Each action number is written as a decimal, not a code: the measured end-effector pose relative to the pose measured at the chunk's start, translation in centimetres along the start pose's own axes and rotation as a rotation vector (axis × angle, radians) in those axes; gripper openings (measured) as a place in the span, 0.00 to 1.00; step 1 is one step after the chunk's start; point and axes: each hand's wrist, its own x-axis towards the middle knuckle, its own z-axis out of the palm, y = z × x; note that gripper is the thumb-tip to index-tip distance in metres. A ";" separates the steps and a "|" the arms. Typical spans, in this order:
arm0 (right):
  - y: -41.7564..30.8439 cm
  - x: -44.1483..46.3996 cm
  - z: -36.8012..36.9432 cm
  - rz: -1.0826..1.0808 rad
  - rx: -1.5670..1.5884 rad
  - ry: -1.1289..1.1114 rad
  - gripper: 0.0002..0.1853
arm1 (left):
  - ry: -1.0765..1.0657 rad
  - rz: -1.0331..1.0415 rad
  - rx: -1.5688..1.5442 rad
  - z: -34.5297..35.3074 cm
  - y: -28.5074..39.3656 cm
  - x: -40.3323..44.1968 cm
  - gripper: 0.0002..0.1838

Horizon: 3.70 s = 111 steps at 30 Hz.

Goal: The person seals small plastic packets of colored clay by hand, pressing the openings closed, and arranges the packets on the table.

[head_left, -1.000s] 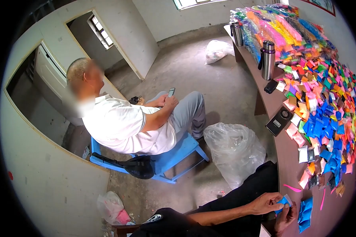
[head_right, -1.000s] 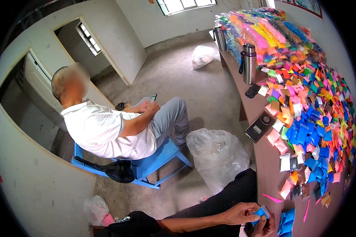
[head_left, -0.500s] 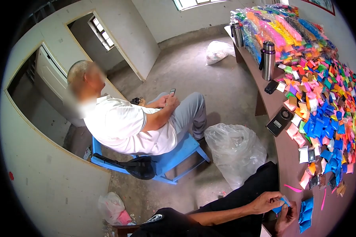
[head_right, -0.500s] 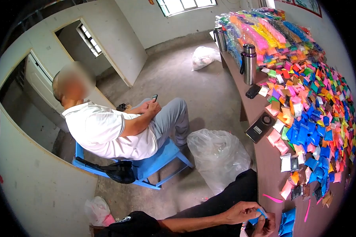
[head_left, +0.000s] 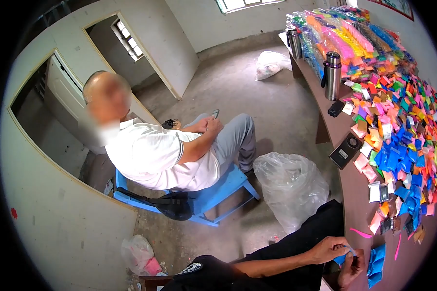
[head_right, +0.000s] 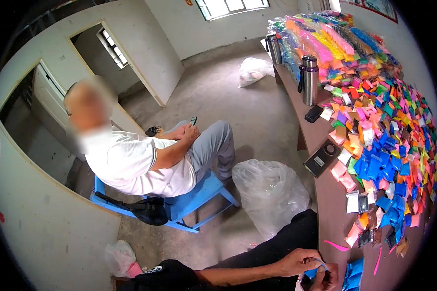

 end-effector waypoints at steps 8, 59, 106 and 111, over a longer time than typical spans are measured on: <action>-1.0 1.2 -0.5 -0.121 -0.004 0.113 0.29 | 0.032 0.048 0.018 0.1 0.3 0.3 0.11; -2.3 1.3 -0.3 0.439 0.757 0.208 0.09 | -0.038 -0.060 0.161 0.5 0.4 -1.0 0.08; -0.9 1.8 -3.1 0.224 0.580 0.129 0.04 | 0.069 0.008 -0.124 3.1 -2.2 0.2 0.08; -0.7 1.5 -2.6 0.265 0.714 0.157 0.03 | 0.031 -0.019 -0.058 3.5 -2.6 0.7 0.10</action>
